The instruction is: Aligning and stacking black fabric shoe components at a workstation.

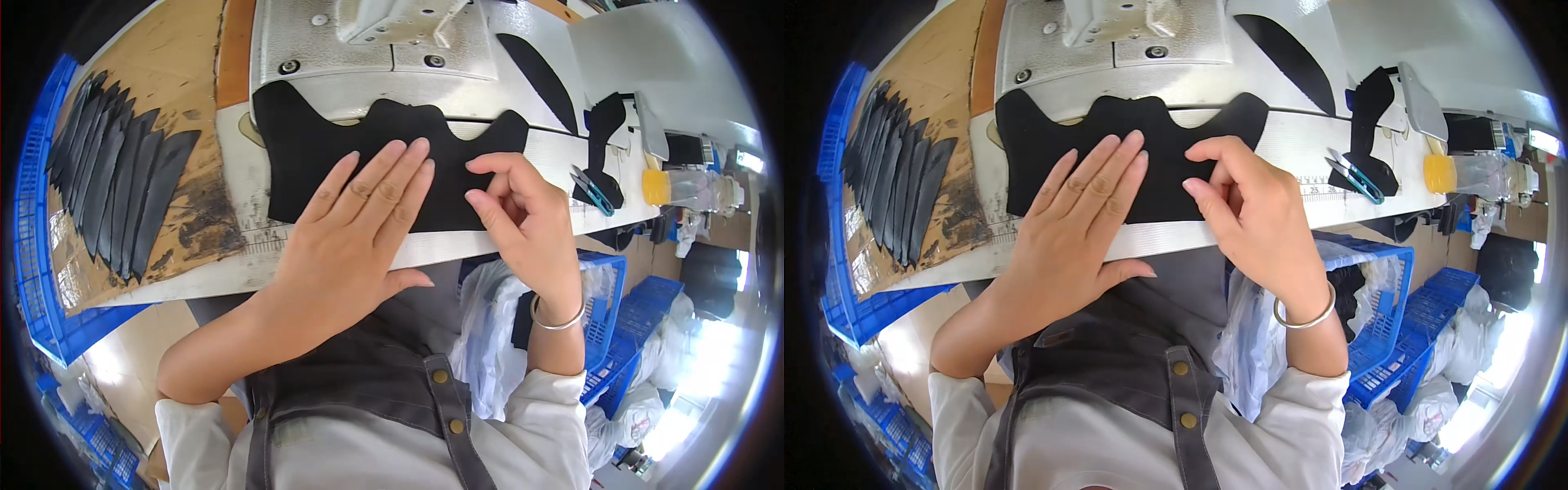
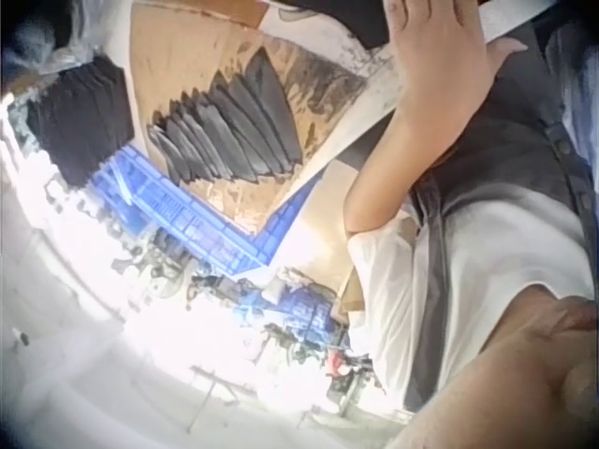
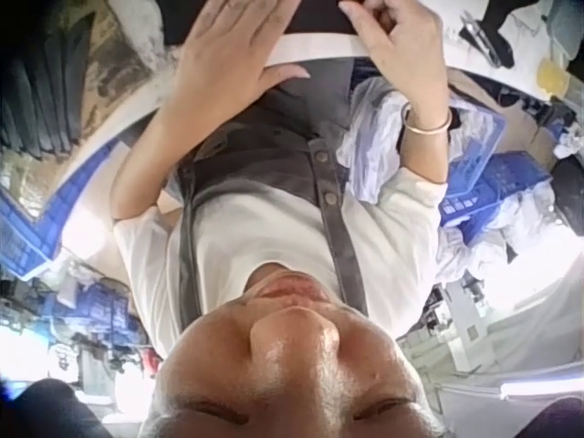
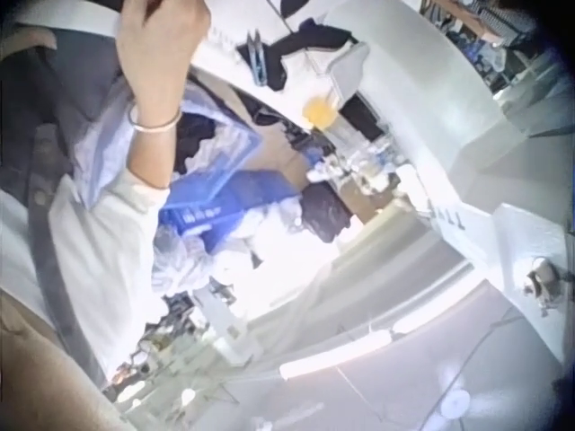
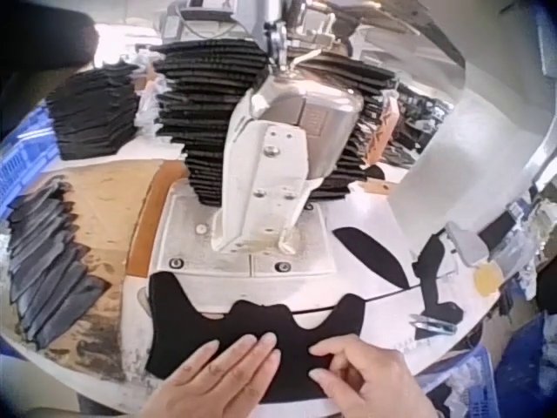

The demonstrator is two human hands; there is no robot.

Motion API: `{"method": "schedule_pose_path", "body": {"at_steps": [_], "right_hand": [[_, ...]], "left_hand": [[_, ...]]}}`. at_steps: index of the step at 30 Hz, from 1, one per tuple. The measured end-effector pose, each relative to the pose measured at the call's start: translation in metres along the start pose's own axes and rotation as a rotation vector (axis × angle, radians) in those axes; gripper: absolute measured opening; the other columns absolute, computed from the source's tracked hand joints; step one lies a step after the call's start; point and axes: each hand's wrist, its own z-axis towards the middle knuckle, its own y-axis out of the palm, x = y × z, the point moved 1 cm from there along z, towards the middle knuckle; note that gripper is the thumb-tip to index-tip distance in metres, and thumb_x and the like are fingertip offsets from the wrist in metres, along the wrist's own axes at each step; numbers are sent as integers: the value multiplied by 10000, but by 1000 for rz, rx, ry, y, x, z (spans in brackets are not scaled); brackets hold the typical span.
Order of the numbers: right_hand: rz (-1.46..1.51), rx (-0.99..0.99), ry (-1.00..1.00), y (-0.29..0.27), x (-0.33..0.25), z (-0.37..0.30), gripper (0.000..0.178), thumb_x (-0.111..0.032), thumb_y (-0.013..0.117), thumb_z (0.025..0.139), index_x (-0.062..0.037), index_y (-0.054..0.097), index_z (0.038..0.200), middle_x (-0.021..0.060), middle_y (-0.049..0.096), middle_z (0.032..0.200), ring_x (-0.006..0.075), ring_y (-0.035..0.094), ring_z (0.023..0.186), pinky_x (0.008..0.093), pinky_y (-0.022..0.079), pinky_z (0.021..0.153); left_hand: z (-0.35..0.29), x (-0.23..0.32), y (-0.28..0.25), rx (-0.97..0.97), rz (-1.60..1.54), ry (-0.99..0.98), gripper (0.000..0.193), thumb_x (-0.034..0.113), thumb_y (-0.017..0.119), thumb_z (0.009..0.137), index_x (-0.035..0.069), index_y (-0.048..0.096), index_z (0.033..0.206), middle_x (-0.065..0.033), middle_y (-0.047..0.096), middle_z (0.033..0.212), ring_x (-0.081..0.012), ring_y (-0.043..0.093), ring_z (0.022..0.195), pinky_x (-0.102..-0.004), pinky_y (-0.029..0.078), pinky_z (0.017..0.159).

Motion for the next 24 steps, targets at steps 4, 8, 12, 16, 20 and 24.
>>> {"method": "schedule_pose_path", "body": {"at_steps": [4,8,12,16,20,24], "right_hand": [[-29,32,-87,4,2,-4,209,-1,661,804,-38,607,1002,64,538,644,142,524,507,268,411,486],[-223,146,-287,10,8,-8,215,0,659,806,-48,606,1009,86,562,741,210,557,551,306,446,502],[-296,196,-351,14,9,-10,238,-5,658,808,-67,603,1031,80,561,772,244,567,565,322,452,496],[-314,206,-392,16,11,-9,229,-15,661,812,-75,604,1026,78,558,768,242,556,538,317,446,480],[-505,175,-329,14,2,-12,347,-48,683,774,-73,602,1110,90,580,915,249,599,751,332,474,582],[-604,74,-492,9,10,-17,532,-186,679,777,-31,537,1266,125,556,1262,327,507,1176,426,436,913]], "left_hand": [[-1,1,1,-19,8,-14,843,545,571,756,33,388,1401,-123,345,1480,-290,333,1362,-447,260,1102],[-2,2,-3,-37,-7,15,802,504,612,730,136,406,1411,-92,344,1484,-286,329,1361,-455,264,1097],[-1,4,-2,-42,-48,4,803,472,638,712,152,411,1412,-75,347,1485,-281,322,1365,-455,259,1099],[-1,3,-2,-42,-42,-7,813,452,660,700,148,412,1412,-72,349,1484,-278,321,1366,-452,259,1100],[0,2,-2,-53,-38,-19,856,404,712,657,133,407,1410,-71,347,1484,-272,323,1366,-447,264,1099],[-1,1,-2,-28,-69,-12,924,360,750,615,30,383,1397,-94,340,1482,-277,316,1368,-442,266,1102]]}}
